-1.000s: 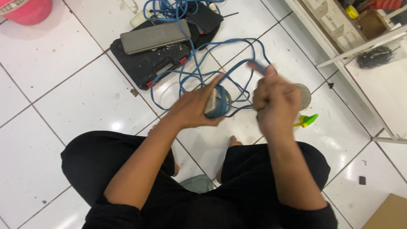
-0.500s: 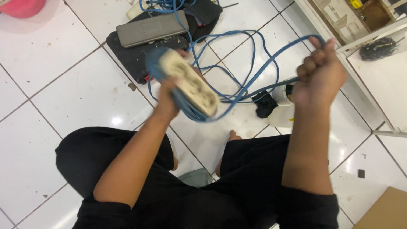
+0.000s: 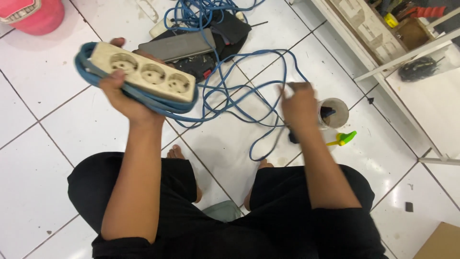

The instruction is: The person coils a blue extension cord around a white power strip. They wrap the cord neatly around the strip's body and tuck the plug end into the loops to secure it.

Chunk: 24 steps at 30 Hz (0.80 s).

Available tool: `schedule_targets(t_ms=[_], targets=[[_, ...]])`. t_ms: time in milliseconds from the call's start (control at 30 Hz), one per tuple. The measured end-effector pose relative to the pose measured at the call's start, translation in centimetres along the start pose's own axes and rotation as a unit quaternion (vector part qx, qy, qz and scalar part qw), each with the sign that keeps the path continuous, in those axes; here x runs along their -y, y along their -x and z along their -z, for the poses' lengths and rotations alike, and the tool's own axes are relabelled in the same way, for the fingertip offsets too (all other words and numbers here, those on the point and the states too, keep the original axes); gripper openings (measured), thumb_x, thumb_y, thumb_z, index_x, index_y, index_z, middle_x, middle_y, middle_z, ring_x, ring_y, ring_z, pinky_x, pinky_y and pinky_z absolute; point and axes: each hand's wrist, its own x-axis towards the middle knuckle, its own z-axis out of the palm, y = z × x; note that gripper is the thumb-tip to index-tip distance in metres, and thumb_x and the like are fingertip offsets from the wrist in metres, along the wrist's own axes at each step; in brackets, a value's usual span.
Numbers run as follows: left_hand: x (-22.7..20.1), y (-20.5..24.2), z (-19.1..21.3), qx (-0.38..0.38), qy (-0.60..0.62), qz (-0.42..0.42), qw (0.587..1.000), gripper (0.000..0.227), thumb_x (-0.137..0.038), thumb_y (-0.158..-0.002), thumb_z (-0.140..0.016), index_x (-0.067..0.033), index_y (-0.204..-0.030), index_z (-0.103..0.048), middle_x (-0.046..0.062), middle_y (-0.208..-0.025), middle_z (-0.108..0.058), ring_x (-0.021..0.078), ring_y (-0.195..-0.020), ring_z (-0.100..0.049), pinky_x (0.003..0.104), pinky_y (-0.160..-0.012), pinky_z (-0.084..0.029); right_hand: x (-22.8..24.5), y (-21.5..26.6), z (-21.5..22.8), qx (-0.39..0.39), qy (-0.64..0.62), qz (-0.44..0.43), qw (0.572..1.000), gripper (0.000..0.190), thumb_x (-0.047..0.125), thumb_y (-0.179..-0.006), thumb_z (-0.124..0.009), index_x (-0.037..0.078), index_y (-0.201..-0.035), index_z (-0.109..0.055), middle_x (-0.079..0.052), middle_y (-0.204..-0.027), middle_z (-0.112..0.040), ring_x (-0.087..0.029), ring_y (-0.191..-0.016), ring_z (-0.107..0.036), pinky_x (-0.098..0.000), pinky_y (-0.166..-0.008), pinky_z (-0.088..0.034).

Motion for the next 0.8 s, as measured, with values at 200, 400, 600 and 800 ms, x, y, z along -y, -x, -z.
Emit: schedule_targets(t_ms=[200, 400, 600, 800], targets=[[4.6, 1.4, 1.4, -0.029, -0.067, 0.035, 0.997, 0.064, -0.034, -0.075, -0.066, -0.0167, -0.135, -0.050, 0.017, -0.115, -0.058, 0.0330, -0.099, -0.062, 0.050, -0.100, -0.050, 5.9, 9.4, -5.3, 0.154, -0.170, 0.428, 0.874, 0.036, 0.018, -0.096, -0.058, -0.009, -0.120, -0.056, -0.034, -0.124, -0.054, -0.053, -0.122, -0.050, -0.0636, -0.111, -0.030], [9.1, -0.1, 8.3, 0.018, -0.256, -0.020, 0.966, 0.052, -0.020, -0.086, -0.070, -0.0095, -0.132, -0.049, 0.014, -0.115, -0.060, 0.0226, -0.100, -0.060, 0.042, -0.096, -0.050, 5.1, 9.6, -7.6, 0.114, -0.093, 0.431, 0.890, 0.037, 0.036, -0.099, -0.056, 0.004, -0.084, -0.066, -0.014, -0.077, -0.065, -0.034, -0.088, -0.069, -0.0507, -0.110, -0.040], [7.4, 0.8, 2.0, 0.046, -0.340, -0.053, 0.938, 0.056, -0.027, -0.090, -0.075, -0.0105, -0.133, -0.044, 0.011, -0.118, -0.056, 0.0217, -0.110, -0.056, 0.049, -0.104, -0.043, 5.9, 8.9, -4.4, 0.052, -0.063, 0.429, 0.899, 0.034, 0.036, -0.097, -0.063, 0.009, -0.076, -0.069, -0.006, -0.061, -0.068, -0.023, -0.064, -0.069, -0.0349, -0.075, -0.057], [6.0, 1.2, -0.5, 0.033, -0.314, -0.052, 0.948, 0.054, -0.028, -0.090, -0.074, -0.0097, -0.131, -0.044, 0.010, -0.110, -0.058, 0.0216, -0.102, -0.058, 0.047, -0.100, -0.046, 6.4, 8.8, -4.0, 0.049, -0.150, 0.421, 0.893, 0.021, 0.026, -0.093, -0.070, 0.011, -0.078, -0.072, -0.005, -0.064, -0.070, -0.021, -0.062, -0.069, -0.0306, -0.064, -0.057]])
